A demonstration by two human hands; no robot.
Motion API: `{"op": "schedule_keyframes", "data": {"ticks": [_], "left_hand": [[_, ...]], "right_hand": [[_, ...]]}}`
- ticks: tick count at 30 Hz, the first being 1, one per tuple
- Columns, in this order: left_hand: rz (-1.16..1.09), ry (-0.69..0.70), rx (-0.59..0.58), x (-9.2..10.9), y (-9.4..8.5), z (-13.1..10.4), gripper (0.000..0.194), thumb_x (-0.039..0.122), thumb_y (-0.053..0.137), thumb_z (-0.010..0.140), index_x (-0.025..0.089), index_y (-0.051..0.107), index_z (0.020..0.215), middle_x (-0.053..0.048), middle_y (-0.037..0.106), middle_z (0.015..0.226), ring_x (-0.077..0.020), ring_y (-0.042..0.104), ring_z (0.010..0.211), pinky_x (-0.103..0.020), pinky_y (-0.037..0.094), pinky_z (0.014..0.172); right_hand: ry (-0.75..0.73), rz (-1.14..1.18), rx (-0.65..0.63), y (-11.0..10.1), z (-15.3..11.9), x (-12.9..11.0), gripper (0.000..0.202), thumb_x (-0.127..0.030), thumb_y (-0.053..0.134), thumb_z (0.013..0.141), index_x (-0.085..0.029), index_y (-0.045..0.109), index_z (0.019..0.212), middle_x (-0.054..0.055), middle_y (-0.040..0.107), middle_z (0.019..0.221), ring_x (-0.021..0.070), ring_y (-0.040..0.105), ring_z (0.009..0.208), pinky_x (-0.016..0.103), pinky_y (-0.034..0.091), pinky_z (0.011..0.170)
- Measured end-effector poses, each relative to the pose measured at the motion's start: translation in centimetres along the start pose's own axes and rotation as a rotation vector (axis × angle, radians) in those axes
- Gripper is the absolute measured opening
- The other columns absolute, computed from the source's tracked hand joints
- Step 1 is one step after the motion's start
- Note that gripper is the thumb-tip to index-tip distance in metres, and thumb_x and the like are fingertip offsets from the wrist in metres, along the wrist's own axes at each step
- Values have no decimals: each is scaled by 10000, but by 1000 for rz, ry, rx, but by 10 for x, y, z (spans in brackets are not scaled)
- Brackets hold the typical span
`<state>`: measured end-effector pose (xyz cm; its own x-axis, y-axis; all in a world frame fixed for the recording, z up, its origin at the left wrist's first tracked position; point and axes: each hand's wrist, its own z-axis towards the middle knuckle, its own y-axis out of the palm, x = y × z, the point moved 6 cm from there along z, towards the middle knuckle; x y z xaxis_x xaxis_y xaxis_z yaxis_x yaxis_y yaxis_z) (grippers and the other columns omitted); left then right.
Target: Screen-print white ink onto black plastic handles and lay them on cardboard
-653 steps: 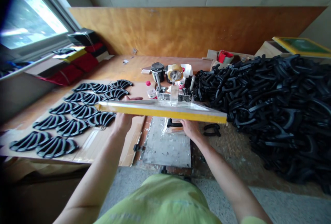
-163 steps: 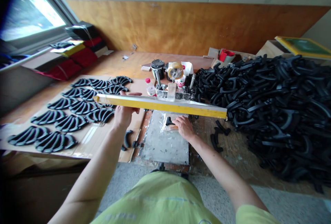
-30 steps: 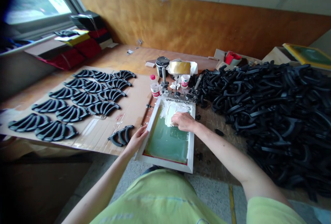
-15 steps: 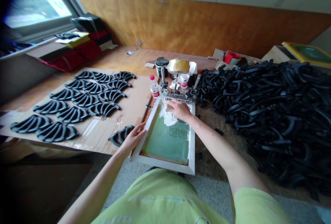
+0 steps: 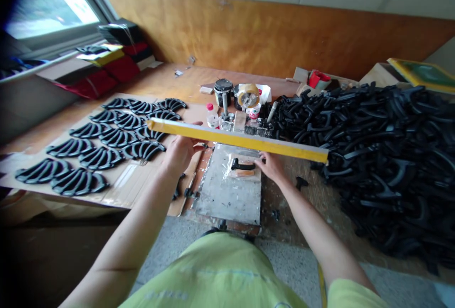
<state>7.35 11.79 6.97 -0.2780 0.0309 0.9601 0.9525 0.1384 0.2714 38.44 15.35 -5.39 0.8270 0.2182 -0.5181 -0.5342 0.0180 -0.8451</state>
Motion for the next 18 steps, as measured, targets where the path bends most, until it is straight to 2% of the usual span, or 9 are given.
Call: {"op": "schedule_keyframes", "data": {"ticks": [3, 5, 7, 9, 11, 12, 13, 16, 18], "left_hand": [[-13, -121, 52, -43, -1, -12, 554, 609, 476, 842, 169, 567, 1165, -69, 701, 897, -142, 650, 735, -218, 485, 582], [15, -359, -19, -89, 5, -39, 573, 619, 508, 827, 151, 570, 1153, -102, 712, 914, -157, 661, 720, -223, 488, 550], [-1, -576, -100, -129, 12, -72, 559, 612, 536, 817, 145, 581, 1121, -124, 718, 929, -184, 681, 740, -244, 505, 551], [-71, -644, -83, -152, 9, -98, 501, 593, 555, 815, 149, 598, 1044, -106, 720, 876, -190, 691, 729, -237, 501, 535], [-118, -603, 5, -162, -12, -109, 445, 571, 563, 816, 151, 605, 959, -78, 713, 796, -172, 685, 657, -211, 466, 491], [-114, -575, 71, -164, -31, -112, 434, 567, 553, 819, 148, 605, 920, -74, 710, 770, -164, 675, 616, -206, 447, 471], [-90, -552, 160, -166, -56, -113, 438, 571, 525, 829, 144, 604, 885, -75, 709, 752, -160, 665, 585, -207, 437, 463], [100, -516, 519, -170, -151, -121, 516, 583, 346, 874, 139, 587, 769, -94, 689, 675, -172, 649, 556, -237, 442, 476], [335, -547, 666, -173, -209, -132, 587, 567, 202, 890, 145, 572, 717, -114, 668, 642, -192, 646, 566, -260, 444, 483]], "right_hand": [[-219, -102, -127, 31, -23, -46, 273, -242, 640, 822, -214, 635, 1093, 72, 648, 1019, 228, 560, 1002, 382, 431, 915], [-243, -143, -89, 33, -35, -78, 166, -226, 595, 864, -201, 661, 1014, 80, 640, 977, 226, 548, 992, 380, 430, 914], [-309, -125, -48, 33, -49, -113, 157, -241, 556, 898, -192, 668, 996, 81, 633, 925, 219, 548, 959, 364, 442, 887], [-461, -73, -87, 37, -65, -142, 199, -269, 539, 915, -205, 659, 1060, 67, 637, 904, 208, 557, 939, 345, 451, 863], [-524, -19, -154, 37, -78, -144, 225, -293, 511, 932, -227, 650, 1096, 48, 653, 903, 189, 578, 909, 321, 463, 837], [-463, -13, -158, 33, -81, -129, 231, -300, 488, 943, -231, 650, 1093, 45, 662, 922, 181, 592, 899, 310, 469, 824], [-338, -27, -136, 25, -81, -102, 236, -303, 465, 951, -227, 654, 1070, 48, 670, 943, 176, 606, 887, 303, 475, 809], [274, -274, -27, -8, -88, 23, 242, -292, 448, 932, -191, 642, 1037, 115, 674, 1005, 220, 638, 913, 333, 482, 795], [610, -407, -103, -17, -102, 105, 307, -324, 517, 878, -138, 611, 1103, 186, 671, 1019, 287, 651, 939, 383, 492, 784]]}}
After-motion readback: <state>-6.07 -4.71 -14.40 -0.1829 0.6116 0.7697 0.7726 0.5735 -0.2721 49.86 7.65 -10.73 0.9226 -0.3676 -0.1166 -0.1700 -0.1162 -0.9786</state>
